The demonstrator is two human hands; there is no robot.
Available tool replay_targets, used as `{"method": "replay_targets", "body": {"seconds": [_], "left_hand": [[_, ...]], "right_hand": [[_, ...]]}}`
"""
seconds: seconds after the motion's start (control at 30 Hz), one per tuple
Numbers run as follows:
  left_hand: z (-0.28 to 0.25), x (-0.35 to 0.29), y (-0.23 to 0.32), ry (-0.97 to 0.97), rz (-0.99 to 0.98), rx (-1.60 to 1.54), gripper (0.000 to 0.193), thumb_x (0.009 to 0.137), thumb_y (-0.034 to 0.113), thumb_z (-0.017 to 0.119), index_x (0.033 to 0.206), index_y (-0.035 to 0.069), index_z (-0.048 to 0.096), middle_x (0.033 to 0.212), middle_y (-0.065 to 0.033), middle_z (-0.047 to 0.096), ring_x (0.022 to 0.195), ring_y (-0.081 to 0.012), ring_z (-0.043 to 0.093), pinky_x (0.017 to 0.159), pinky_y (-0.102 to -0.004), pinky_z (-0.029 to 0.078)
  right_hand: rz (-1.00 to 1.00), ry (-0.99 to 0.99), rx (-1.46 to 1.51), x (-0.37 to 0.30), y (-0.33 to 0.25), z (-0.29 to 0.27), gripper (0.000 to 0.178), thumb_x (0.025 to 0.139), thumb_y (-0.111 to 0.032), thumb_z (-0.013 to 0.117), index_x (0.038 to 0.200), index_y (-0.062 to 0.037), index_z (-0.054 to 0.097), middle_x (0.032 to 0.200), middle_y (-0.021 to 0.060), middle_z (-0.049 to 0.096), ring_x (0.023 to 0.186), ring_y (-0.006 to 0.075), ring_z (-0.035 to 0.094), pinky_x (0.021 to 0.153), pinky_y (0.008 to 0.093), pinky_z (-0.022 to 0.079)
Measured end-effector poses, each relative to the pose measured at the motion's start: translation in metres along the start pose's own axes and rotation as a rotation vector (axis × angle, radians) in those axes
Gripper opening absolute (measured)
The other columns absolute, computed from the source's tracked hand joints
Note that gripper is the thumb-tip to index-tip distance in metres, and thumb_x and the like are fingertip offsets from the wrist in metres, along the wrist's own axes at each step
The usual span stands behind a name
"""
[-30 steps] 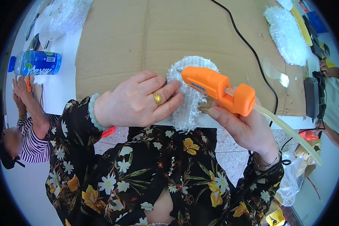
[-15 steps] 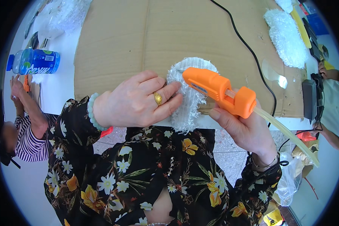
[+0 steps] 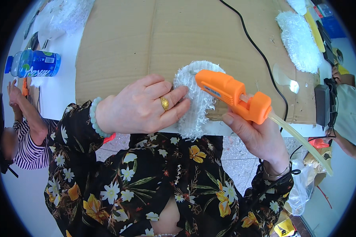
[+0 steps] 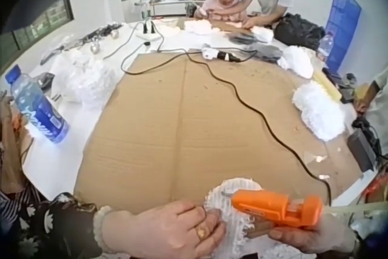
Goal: Applying hot glue to white fabric pieces to assemble them on a workbench.
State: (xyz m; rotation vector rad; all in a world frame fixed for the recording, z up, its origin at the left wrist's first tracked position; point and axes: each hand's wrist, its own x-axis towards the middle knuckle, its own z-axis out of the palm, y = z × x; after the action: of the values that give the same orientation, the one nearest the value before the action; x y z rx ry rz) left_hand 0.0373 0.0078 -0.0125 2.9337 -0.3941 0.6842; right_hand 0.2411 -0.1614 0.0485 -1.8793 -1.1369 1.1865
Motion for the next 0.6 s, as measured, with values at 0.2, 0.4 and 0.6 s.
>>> {"method": "replay_targets", "body": {"seconds": [0.2, 0.4, 0.6], "left_hand": [[0.0002, -0.0011, -0.0009, 0.01, 0.004, -0.009, 0.03, 0.068, 0.013, 0.06, 0.095, 0.0, 0.061, 0.098, -0.0129, 0.063, 0.075, -0.0184, 0.056, 0.069, -0.0305, 0.048], [-0.0004, -0.0002, -0.0017, 0.005, 0.003, -0.016, 0.03, 0.068, 0.013, 0.061, 0.095, 0.0, 0.061, 0.098, -0.0126, 0.063, 0.075, -0.0181, 0.056, 0.069, -0.0304, 0.048], [0.0014, -0.0016, -0.0018, 0.02, 0.002, -0.016, 0.03, 0.068, 0.013, 0.061, 0.094, 0.0, 0.061, 0.097, -0.0123, 0.063, 0.075, -0.0175, 0.056, 0.068, -0.03, 0.048]], "right_hand": [[-0.114, -0.011, -0.08, 0.0036, 0.0032, 0.0069, 0.026, 0.087, -0.028, 0.066, 0.089, -0.003, 0.058, 0.067, -0.0044, 0.049, 0.056, 0.0031, 0.042, 0.05, 0.0189, 0.033], [-0.072, 0.107, 0.025, -0.003, 0.003, 0.005, 0.027, 0.087, -0.028, 0.066, 0.088, -0.0026, 0.058, 0.067, -0.004, 0.049, 0.05, 0.0023, 0.04, 0.045, 0.0179, 0.03], [-0.067, -0.073, -0.098, 0.005, -0.001, 0.0031, 0.021, 0.086, -0.018, 0.067, 0.092, -0.0009, 0.056, 0.07, 0.0022, 0.053, 0.062, 0.0125, 0.05, 0.057, 0.0267, 0.042]]}}
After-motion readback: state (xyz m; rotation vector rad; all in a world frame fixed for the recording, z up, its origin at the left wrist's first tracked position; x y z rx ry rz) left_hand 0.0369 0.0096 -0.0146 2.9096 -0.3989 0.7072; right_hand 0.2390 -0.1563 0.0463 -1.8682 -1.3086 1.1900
